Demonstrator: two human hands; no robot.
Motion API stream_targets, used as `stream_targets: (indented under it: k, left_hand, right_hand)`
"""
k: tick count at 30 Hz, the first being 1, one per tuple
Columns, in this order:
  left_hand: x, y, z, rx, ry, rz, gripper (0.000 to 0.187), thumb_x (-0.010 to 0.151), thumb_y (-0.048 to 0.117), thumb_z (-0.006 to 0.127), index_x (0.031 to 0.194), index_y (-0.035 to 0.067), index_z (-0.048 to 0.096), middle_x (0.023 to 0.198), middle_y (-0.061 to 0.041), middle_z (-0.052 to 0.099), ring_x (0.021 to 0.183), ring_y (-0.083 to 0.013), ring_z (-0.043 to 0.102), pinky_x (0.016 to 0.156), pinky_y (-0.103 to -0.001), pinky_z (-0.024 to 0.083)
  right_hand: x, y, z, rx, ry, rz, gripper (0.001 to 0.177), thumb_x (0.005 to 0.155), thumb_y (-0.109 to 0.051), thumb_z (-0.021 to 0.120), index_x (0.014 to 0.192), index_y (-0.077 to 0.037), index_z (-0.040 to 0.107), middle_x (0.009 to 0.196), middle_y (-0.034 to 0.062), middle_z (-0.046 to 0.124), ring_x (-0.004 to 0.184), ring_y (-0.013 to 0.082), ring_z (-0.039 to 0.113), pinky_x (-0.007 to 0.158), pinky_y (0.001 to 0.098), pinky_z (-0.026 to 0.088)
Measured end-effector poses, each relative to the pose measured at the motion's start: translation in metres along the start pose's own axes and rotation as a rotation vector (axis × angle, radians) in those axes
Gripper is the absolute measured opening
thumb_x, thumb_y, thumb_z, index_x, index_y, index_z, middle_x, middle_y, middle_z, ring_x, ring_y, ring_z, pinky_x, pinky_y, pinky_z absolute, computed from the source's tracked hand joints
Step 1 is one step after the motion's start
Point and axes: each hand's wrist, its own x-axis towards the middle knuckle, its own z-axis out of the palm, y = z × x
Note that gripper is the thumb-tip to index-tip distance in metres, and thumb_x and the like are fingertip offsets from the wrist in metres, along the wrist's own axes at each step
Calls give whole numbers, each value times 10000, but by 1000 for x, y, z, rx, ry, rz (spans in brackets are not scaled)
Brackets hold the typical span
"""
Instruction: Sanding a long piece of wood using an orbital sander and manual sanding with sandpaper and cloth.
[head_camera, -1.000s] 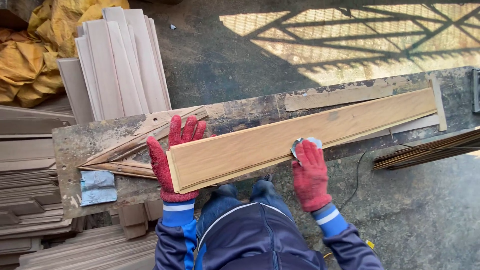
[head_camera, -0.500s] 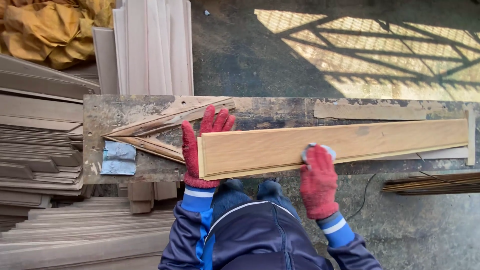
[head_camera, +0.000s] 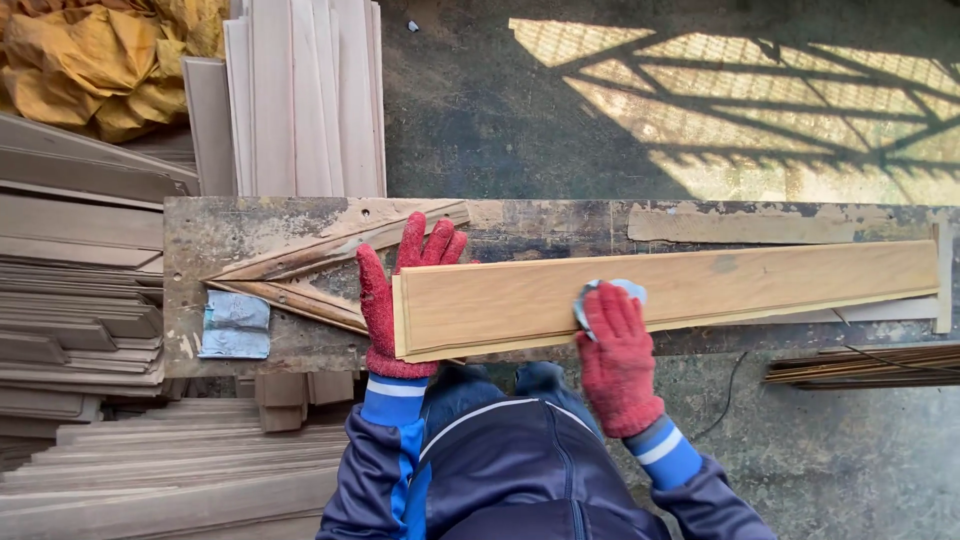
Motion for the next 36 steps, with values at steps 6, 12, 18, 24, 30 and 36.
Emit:
stream_targets:
  k: [6,12,18,24,30,36]
  left_hand:
    - [4,10,9,46,3,0,817,897,779,441,1477,216,554,1486,-140,588,1413,-333,524,1193,-639,379]
    - [-6,10,27,30,102,13,866,839,778,499,1480,197,551,1477,-160,591,1393,-341,541,1180,-627,393]
    - [-9,4,28,63,133,-25,844,861,770,473,1472,194,554,1490,-164,580,1411,-349,524,1185,-624,386]
    - [-13,7,36,89,116,19,839,852,757,492,1470,193,551,1523,-163,551,1445,-359,489,1212,-642,349]
    - [-18,1,31,94,137,2,860,857,771,449,1493,198,531,1511,-162,559,1445,-350,490,1217,-627,346]
    - [-21,4,11,18,-128,-21,859,978,730,432,1595,133,396,1648,-208,351,1528,-404,301,1220,-650,234]
  right_hand:
    - [63,-148,34,219,-2,-327,544,941,-379,599,1425,-130,606,1461,136,598,1366,361,559,1217,569,378]
    - [-33,64,2,-122,15,-19,444,1040,-324,509,1427,-143,630,1479,143,604,1400,355,525,1252,514,312]
    - [-4,-3,-3,98,12,99,485,1047,-381,489,1387,-66,632,1436,218,602,1372,433,510,1223,558,338]
    - [-5,-12,8,-25,-37,-54,571,1031,-507,462,1442,-134,595,1515,119,567,1434,324,490,1261,512,277]
    - [-59,70,7,-44,-106,450,503,1062,-467,412,1405,-158,610,1450,173,566,1395,374,464,1278,520,213]
    - [78,-157,27,270,-113,-221,602,997,-480,480,1459,-98,539,1507,163,550,1447,366,475,1263,561,310]
